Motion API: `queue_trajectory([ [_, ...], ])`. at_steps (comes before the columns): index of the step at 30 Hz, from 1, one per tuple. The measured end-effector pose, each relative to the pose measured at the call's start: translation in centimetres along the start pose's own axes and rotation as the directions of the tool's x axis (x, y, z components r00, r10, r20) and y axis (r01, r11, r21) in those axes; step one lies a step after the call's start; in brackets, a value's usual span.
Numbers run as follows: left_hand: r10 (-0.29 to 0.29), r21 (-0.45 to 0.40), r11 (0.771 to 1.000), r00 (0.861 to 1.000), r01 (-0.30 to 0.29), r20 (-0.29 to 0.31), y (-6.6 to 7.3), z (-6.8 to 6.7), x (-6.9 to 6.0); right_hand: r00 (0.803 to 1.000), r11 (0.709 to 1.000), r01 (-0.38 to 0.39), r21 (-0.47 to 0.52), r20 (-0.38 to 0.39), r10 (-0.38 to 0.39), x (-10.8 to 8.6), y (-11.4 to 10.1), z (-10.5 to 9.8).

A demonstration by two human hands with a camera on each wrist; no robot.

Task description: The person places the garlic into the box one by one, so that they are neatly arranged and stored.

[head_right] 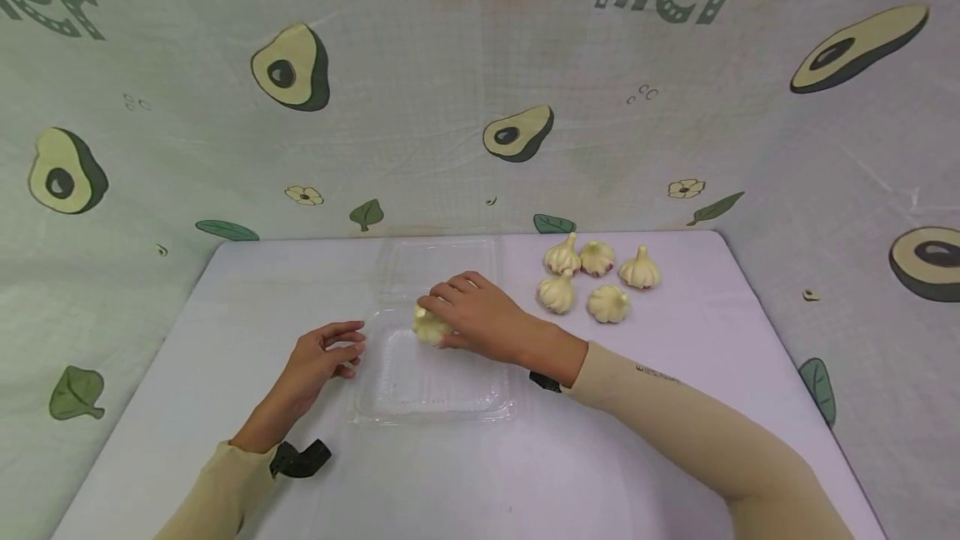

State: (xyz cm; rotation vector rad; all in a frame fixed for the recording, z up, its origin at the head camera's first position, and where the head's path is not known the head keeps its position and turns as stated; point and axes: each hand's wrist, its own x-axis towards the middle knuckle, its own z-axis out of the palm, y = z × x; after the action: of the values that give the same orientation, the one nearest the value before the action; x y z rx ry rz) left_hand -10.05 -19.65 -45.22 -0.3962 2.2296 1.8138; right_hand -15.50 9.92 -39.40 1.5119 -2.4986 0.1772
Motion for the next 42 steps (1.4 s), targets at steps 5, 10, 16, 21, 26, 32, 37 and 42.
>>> queue_trajectory([
  [5, -0.023, -0.009, 1.0, 1.0, 0.023, -0.006, 0.2, 0.0, -0.2, 0.999, 0.999, 0.036, -0.028, 0.024, -0.035, 1.2, -0.6, 0.6],
  [10, -0.029, -0.005, 1.0, 1.0, 0.029, -0.006, 0.1, 0.0, 0.0, 0.997, 0.998, 0.052, -0.024, 0.063, -0.051, 2.2, -1.1, 1.1],
  [16, -0.031, 0.0, 1.0, 0.999, 0.031, -0.015, 0.1, 0.0, 0.0, 0.991, 0.998, 0.057, -0.033, 0.122, -0.053, 3.1, -1.7, 1.7],
  [21, -0.032, -0.006, 0.999, 0.999, 0.031, -0.015, 0.2, 0.0, -0.1, 0.986, 0.996, 0.069, -0.051, 0.153, -0.061, 3.7, -2.1, 2.2],
  [26, -0.016, -0.02, 1.0, 1.0, 0.016, 0.002, 0.1, 0.0, -0.1, 0.981, 0.996, 0.071, -0.061, 0.183, -0.059, 4.0, -2.3, 2.6],
  [32, -0.016, -0.027, 1.0, 1.0, 0.016, 0.0, 0.2, 0.0, -0.1, 0.974, 0.996, 0.079, -0.045, 0.216, -0.067, 4.5, -2.5, 3.0],
  [37, -0.017, -0.022, 1.0, 1.0, 0.017, -0.004, 0.1, 0.0, -0.1, 0.973, 0.996, 0.079, -0.045, 0.223, -0.067, 4.9, -2.6, 3.4],
  [42, -0.023, -0.018, 1.0, 1.0, 0.023, -0.01, 0.2, 0.1, -0.2, 0.972, 0.996, 0.076, -0.055, 0.229, -0.061, 5.1, -2.6, 4.1],
])
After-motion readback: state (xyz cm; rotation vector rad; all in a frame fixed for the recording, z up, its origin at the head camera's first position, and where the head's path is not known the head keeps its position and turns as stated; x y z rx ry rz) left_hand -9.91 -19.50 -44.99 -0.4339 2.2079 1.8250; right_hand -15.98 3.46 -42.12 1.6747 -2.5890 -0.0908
